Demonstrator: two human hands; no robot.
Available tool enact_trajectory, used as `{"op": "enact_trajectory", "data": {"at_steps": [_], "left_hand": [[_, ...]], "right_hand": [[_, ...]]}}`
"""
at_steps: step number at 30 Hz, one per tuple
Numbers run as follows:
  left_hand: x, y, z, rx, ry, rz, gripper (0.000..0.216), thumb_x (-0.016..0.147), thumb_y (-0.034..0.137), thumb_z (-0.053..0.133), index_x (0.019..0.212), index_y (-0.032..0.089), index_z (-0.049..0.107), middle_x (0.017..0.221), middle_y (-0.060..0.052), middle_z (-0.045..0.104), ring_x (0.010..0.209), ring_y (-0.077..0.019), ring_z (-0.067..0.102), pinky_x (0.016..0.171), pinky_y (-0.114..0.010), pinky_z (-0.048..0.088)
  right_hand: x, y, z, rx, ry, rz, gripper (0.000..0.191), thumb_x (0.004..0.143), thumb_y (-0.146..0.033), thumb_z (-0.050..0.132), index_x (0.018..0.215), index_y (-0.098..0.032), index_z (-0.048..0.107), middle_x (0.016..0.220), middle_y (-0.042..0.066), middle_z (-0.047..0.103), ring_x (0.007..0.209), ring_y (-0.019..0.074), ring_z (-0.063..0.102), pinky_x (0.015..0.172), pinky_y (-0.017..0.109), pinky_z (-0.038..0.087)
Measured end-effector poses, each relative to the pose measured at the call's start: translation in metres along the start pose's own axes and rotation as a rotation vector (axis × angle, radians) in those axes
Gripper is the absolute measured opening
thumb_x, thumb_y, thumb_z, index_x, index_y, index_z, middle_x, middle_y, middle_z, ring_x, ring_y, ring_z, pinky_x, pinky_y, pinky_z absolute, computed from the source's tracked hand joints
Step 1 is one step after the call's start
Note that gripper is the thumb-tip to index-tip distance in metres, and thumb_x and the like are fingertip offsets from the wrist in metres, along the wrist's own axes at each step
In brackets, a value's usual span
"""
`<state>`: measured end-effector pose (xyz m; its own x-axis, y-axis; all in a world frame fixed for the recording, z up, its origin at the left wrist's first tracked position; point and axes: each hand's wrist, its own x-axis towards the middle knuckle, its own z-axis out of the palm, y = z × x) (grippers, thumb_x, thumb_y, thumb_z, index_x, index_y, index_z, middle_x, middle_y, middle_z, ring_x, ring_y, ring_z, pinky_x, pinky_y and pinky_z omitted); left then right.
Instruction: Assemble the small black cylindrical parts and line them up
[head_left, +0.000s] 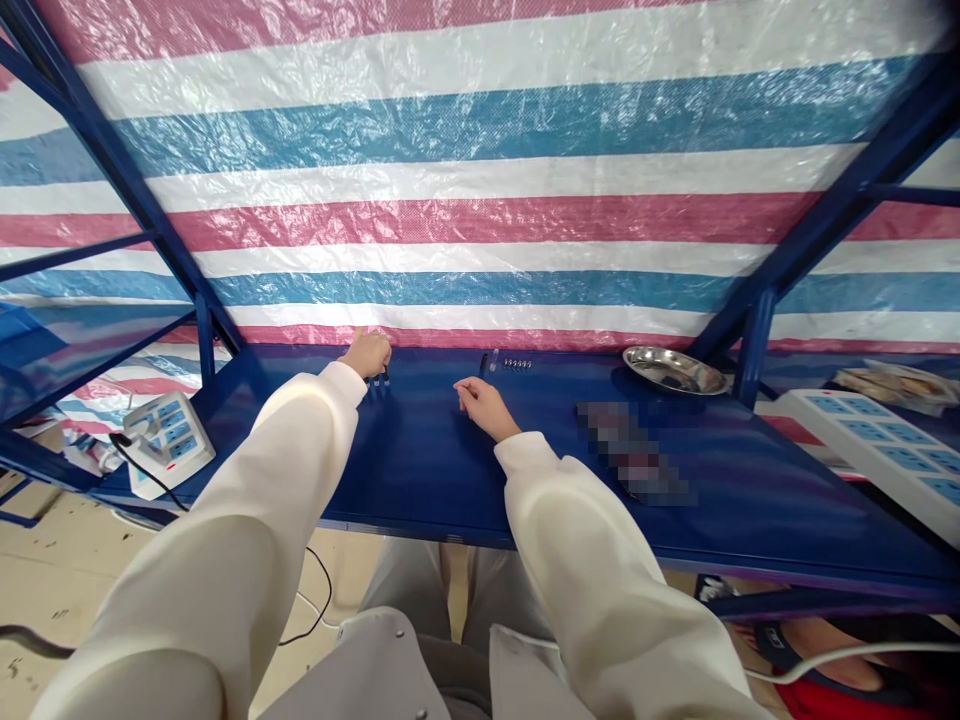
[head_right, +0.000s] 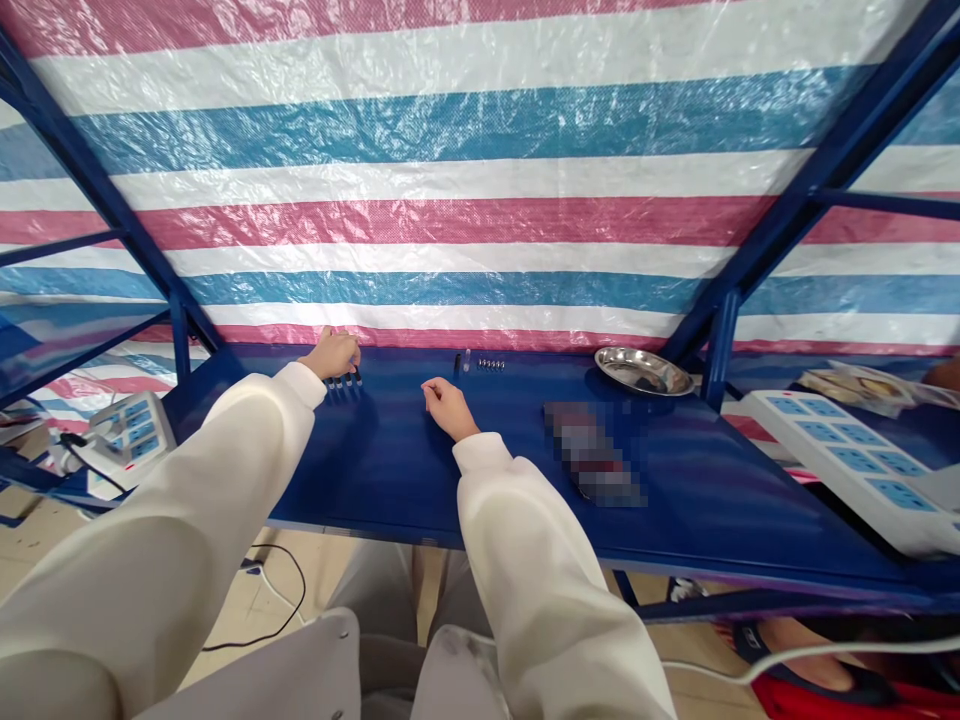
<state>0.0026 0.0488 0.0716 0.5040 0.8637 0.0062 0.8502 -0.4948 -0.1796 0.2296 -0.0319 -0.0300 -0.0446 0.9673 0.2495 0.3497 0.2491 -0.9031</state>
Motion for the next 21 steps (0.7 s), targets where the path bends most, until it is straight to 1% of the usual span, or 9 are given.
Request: {"op": "enact_trajectory", "data": {"at_steps": [10,15,21], "left_hand": [[-0.0043,-0.0010,-0.0018,-0.039,0.014,-0.016,0.006,0.062,0.009,0.061,0.066,0.014,0.062,0.088,-0.010,0.064,0.101,-0.0298,0.051,0.090,-0.047,0.029],[-0.0047,0.0001,-0.0036,-0.027,-0.018,-0.028,0.007,0.064,0.013,0.063,0.070,0.015,0.064,0.091,-0.010,0.064,0.103,-0.0302,0.051,0.091,-0.048,0.029],[-0.0065,0.0010,-0.0047,-0.027,-0.011,-0.039,0.007,0.065,0.016,0.065,0.072,0.015,0.065,0.092,-0.010,0.064,0.104,-0.0301,0.051,0.092,-0.047,0.029]], "right_hand": [[-0.0003,0.0000,-0.0003,-0.012,-0.002,-0.003,0.022,0.079,-0.038,0.044,0.082,-0.020,0.056,0.056,-0.003,0.053,0.052,0.0128,0.050,0.056,0.027,0.042],[-0.0005,-0.0009,-0.0004,-0.030,-0.003,-0.012,0.021,0.079,-0.036,0.043,0.082,-0.019,0.056,0.056,-0.003,0.053,0.053,0.0130,0.050,0.060,0.028,0.042],[-0.0005,-0.0013,-0.0011,-0.044,-0.008,-0.012,0.020,0.079,-0.033,0.043,0.082,-0.019,0.057,0.056,-0.003,0.053,0.054,0.0132,0.051,0.062,0.028,0.043]]}}
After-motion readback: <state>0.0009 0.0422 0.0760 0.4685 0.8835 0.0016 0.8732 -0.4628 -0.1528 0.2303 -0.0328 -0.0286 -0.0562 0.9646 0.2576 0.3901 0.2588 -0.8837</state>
